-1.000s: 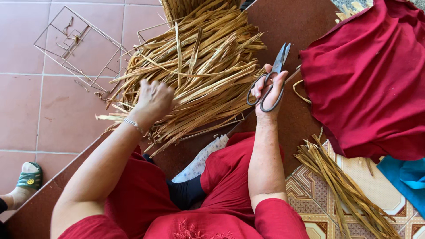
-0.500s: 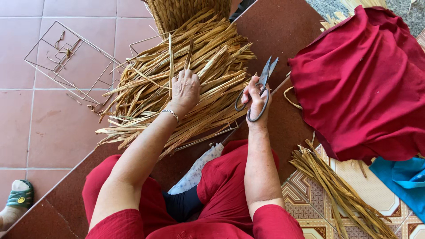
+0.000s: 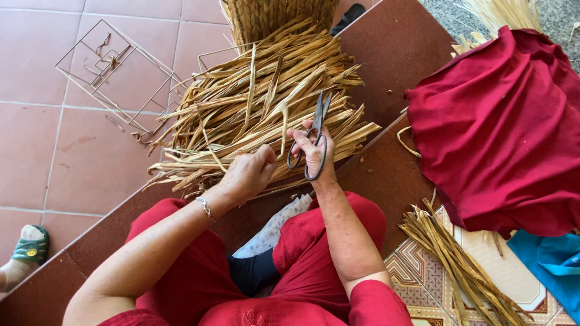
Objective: The person sits on the floor and uses scissors to trim the ends of dried palm leaves. They repeatedly pick up small bundles, align them, cut the tips, and place the trimmed pieces aside. A finished woven basket and a wire frame are visible nearby.
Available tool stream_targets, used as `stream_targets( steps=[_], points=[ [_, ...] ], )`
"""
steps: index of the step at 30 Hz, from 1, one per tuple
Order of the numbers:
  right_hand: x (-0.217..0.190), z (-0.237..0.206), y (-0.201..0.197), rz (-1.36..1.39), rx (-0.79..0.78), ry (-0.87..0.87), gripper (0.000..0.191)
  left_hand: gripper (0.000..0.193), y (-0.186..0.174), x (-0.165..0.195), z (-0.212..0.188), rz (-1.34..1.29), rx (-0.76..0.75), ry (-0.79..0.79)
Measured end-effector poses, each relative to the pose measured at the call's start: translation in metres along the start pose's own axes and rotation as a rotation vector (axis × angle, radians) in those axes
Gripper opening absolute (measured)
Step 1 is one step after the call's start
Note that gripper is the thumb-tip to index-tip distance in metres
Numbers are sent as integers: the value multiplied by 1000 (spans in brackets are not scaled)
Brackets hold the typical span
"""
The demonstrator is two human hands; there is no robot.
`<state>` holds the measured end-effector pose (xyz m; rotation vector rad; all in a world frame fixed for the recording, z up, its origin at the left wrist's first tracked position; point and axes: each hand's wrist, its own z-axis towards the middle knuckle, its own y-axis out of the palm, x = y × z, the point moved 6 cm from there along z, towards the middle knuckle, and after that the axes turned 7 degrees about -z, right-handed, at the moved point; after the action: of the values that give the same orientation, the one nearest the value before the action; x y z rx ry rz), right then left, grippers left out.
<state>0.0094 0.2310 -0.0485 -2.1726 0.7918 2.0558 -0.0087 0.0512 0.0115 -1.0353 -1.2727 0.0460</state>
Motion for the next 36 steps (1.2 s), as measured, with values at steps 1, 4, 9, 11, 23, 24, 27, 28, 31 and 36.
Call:
stream_targets(
  steps=[1, 4, 9, 11, 23, 24, 27, 28, 31, 36],
  points=[
    [3, 0, 3, -33, -8, 7, 37, 13, 5, -3, -4, -14, -29, -5],
    [11, -1, 6, -216, 12, 16, 44, 19, 22, -12, -6, -92, -110, 2],
    [20, 4, 5, -261, 9, 60, 47, 27, 41, -25, 10, -183, -312, 35],
    [19, 5, 5, -199, -21, 42, 45, 30, 33, -43, 26, -165, -195, -141],
    [0, -11, 13, -223, -52, -7, 19, 21, -20, -50, 48, -1131, 208, -200],
    [-5, -6, 3, -195, 3, -31, 17, 22, -24, -50, 49, -1173, 206, -262],
    [-16, 7, -35, -134, 186, -85, 15, 23, -39, -38, 74, -842, 276, -224],
    [-19, 10, -48, -120, 251, -106, 16, 21, -40, -32, 85, -684, 269, -184],
    [-21, 18, -74, 17, 341, -126, 19, 18, -23, -9, 124, -232, 261, -21],
    [-14, 19, -84, 63, 348, -28, 24, 15, 20, 3, 168, 323, 173, -21]
  ],
)
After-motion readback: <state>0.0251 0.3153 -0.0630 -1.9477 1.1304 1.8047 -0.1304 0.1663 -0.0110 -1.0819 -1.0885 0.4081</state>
